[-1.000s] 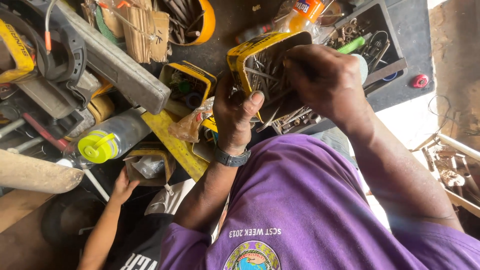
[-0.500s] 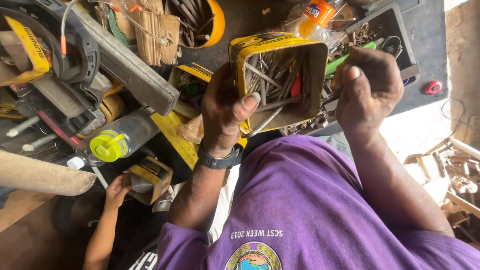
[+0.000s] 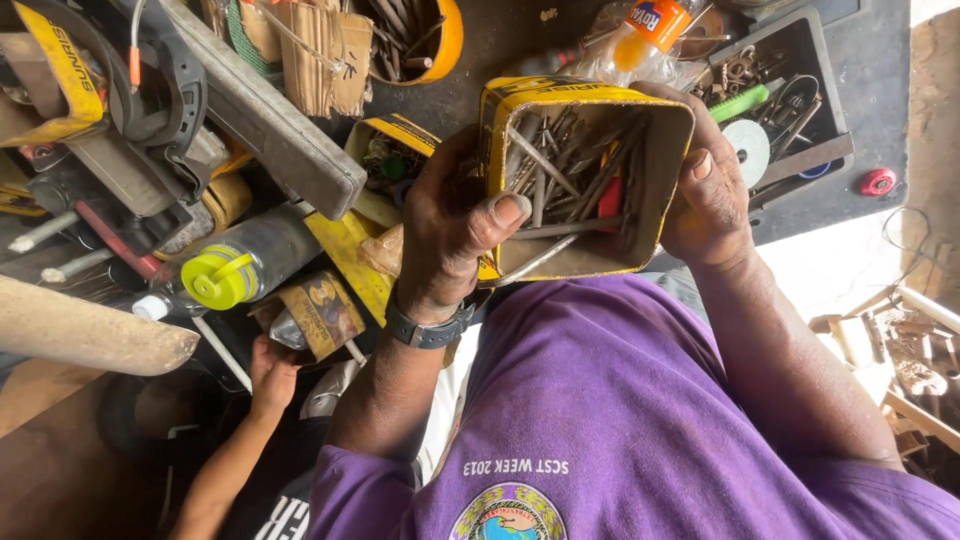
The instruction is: The person sorts small metal hardware and tools from a yellow tin and a metal bowl on a cluttered workbench. They pick up items, inspect them, and place them into different containers, occasionally moving other items aside to access the contents.
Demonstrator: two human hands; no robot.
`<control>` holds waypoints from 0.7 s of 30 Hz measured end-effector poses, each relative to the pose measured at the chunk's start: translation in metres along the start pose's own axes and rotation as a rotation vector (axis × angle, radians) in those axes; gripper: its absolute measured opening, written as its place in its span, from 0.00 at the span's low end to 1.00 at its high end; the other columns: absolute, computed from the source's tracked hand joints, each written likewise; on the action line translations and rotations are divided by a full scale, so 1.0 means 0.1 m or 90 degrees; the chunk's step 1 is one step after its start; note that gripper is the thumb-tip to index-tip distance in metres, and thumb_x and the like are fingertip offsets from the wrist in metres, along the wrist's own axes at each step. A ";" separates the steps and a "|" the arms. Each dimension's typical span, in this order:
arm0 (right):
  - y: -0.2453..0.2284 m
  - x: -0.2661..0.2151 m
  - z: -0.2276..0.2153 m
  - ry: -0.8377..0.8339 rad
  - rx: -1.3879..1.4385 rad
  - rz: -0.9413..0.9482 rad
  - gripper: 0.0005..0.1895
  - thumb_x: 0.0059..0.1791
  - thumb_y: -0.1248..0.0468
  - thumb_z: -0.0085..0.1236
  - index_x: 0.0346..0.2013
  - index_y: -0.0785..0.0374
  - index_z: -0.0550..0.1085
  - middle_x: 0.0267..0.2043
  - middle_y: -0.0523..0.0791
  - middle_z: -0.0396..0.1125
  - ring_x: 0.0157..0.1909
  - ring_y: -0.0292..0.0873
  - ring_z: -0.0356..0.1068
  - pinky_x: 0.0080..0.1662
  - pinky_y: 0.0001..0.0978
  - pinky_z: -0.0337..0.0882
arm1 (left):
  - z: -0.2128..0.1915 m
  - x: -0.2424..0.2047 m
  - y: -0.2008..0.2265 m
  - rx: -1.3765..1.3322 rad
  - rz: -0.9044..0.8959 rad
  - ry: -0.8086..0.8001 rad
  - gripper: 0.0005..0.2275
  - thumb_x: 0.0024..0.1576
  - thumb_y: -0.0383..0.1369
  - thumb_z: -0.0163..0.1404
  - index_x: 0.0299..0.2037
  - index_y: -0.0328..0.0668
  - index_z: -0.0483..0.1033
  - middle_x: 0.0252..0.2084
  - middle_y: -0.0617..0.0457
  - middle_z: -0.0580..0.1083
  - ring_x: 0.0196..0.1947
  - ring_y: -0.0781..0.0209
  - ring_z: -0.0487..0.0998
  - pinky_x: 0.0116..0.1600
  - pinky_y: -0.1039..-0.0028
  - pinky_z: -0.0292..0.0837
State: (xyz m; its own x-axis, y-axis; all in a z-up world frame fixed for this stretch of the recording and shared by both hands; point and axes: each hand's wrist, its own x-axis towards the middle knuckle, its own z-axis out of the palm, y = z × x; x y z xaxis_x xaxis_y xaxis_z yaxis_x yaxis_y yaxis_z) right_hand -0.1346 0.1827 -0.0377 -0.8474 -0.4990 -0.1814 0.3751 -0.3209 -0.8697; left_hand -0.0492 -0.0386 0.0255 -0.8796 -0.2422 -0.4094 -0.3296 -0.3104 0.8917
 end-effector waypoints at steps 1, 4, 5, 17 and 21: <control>-0.01 0.00 0.00 -0.007 -0.032 -0.009 0.50 0.50 0.32 0.57 0.70 0.69 0.62 0.63 0.50 0.65 0.66 0.46 0.67 0.67 0.37 0.68 | -0.01 0.01 -0.01 0.002 0.000 -0.001 0.32 0.49 0.43 0.61 0.63 0.34 0.69 0.44 0.56 0.72 0.44 0.68 0.70 0.51 0.79 0.69; 0.00 0.01 -0.02 -0.019 -0.037 -0.011 0.51 0.49 0.31 0.57 0.70 0.68 0.61 0.64 0.50 0.64 0.67 0.46 0.66 0.69 0.39 0.67 | 0.00 0.02 0.00 -0.006 0.003 -0.016 0.34 0.50 0.43 0.61 0.65 0.34 0.68 0.46 0.54 0.74 0.46 0.67 0.72 0.54 0.77 0.71; 0.01 0.02 -0.03 -0.023 -0.011 -0.005 0.51 0.49 0.32 0.60 0.71 0.67 0.61 0.65 0.51 0.64 0.67 0.47 0.66 0.69 0.40 0.67 | 0.00 0.03 0.01 -0.016 0.007 -0.031 0.35 0.51 0.43 0.62 0.67 0.32 0.66 0.51 0.50 0.77 0.51 0.64 0.76 0.59 0.74 0.75; 0.06 0.02 -0.02 -0.036 0.042 0.019 0.50 0.48 0.37 0.63 0.72 0.66 0.60 0.66 0.52 0.65 0.68 0.48 0.67 0.70 0.42 0.69 | -0.04 0.02 0.01 0.019 -0.005 -0.013 0.35 0.50 0.48 0.61 0.64 0.34 0.69 0.44 0.55 0.75 0.43 0.69 0.72 0.50 0.79 0.71; 0.11 0.04 -0.04 -0.073 0.023 -0.027 0.48 0.48 0.40 0.61 0.73 0.68 0.58 0.67 0.52 0.63 0.69 0.49 0.65 0.72 0.43 0.67 | -0.06 0.03 0.00 0.023 -0.004 -0.014 0.34 0.50 0.48 0.61 0.64 0.35 0.69 0.47 0.54 0.76 0.46 0.68 0.74 0.52 0.79 0.72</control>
State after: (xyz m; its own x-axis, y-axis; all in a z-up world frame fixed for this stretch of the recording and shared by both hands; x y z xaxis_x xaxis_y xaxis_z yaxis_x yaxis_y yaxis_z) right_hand -0.1355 0.1802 -0.0494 -0.8153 -0.5721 -0.0898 0.3551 -0.3715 -0.8578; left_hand -0.0500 -0.0450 0.0229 -0.8845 -0.2208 -0.4110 -0.3467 -0.2783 0.8957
